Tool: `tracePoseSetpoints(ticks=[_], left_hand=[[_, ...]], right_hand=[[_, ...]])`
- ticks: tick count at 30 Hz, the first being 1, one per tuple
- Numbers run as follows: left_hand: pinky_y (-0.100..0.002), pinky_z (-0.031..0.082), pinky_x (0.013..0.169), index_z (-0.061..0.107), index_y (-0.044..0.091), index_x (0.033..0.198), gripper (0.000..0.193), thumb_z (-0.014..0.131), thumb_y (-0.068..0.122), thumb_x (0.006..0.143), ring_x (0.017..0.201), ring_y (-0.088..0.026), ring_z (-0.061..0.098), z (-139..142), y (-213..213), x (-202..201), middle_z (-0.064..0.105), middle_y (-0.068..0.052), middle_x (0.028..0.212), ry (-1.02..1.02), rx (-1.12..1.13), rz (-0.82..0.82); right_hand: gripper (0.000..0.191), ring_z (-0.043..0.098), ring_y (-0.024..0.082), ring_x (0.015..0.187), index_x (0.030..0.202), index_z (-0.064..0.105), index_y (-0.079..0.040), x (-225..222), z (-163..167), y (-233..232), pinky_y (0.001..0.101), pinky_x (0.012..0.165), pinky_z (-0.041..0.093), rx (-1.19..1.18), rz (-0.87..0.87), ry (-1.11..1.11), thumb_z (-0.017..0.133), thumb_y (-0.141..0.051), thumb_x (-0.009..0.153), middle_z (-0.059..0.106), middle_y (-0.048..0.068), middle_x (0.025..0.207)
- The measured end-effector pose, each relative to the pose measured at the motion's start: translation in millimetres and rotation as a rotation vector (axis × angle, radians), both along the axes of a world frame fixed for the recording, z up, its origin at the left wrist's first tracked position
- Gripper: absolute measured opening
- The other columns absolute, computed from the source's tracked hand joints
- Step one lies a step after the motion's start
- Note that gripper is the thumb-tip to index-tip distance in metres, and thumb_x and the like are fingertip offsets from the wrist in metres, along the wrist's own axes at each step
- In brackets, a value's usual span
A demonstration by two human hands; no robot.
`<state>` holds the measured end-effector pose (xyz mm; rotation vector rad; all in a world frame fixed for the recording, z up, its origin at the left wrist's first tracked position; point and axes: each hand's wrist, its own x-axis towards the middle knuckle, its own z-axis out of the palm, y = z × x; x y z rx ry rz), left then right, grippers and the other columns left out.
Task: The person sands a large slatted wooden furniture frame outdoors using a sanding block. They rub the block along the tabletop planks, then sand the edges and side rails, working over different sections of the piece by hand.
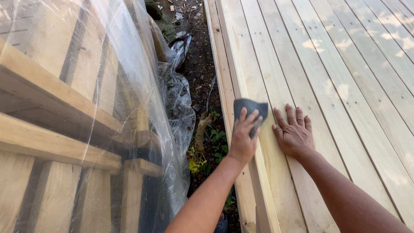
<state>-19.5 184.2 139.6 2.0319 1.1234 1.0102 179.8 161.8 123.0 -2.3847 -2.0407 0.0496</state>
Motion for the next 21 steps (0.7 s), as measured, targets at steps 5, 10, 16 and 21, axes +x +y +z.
tracePoseSetpoints(ticks=[5,10,16,21], left_hand=[[-0.043,0.03,0.131,0.069,0.013,0.137,0.036,0.058,0.013,0.103,0.162,-0.029,0.027,-14.8,-23.0,-14.7,0.054,-0.002,0.158,-0.083,0.017,-0.137],[-0.041,0.024,0.124,0.071,0.015,0.132,0.032,0.058,0.016,0.102,0.157,-0.03,0.024,-9.0,104.5,10.1,0.052,-0.001,0.157,-0.037,0.003,-0.041],[-0.04,0.026,0.123,0.065,0.012,0.133,0.033,0.054,0.013,0.102,0.159,-0.028,0.02,10.0,114.6,19.4,0.044,-0.001,0.162,-0.209,-0.13,0.019],[-0.045,0.015,0.126,0.061,0.012,0.14,0.036,0.051,0.007,0.105,0.162,-0.03,0.012,-16.4,6.2,4.6,0.046,-0.001,0.163,-0.34,-0.243,-0.089]], right_hand=[[0.062,0.003,0.037,0.156,0.163,0.014,-0.04,-2.1,5.3,39.9,0.051,0.125,0.004,0.025,0.02,-0.022,0.02,-0.054,0.103,0.008,0.006,0.172],[0.062,0.0,0.037,0.155,0.161,0.013,-0.044,-5.1,10.9,67.4,0.0499,0.123,0.002,-0.032,-0.009,-0.034,0.019,-0.059,0.101,0.005,0.004,0.17],[0.061,0.0,0.038,0.155,0.161,0.015,-0.046,-2.8,12.7,89.5,0.0497,0.125,0.002,-0.039,-0.004,-0.024,0.018,-0.059,0.101,0.005,0.004,0.171],[0.06,-0.002,0.041,0.154,0.16,0.014,-0.046,-3.3,16.4,125.2,0.0505,0.124,0.001,-0.011,0.022,-0.048,0.017,-0.058,0.101,0.004,0.004,0.171]])
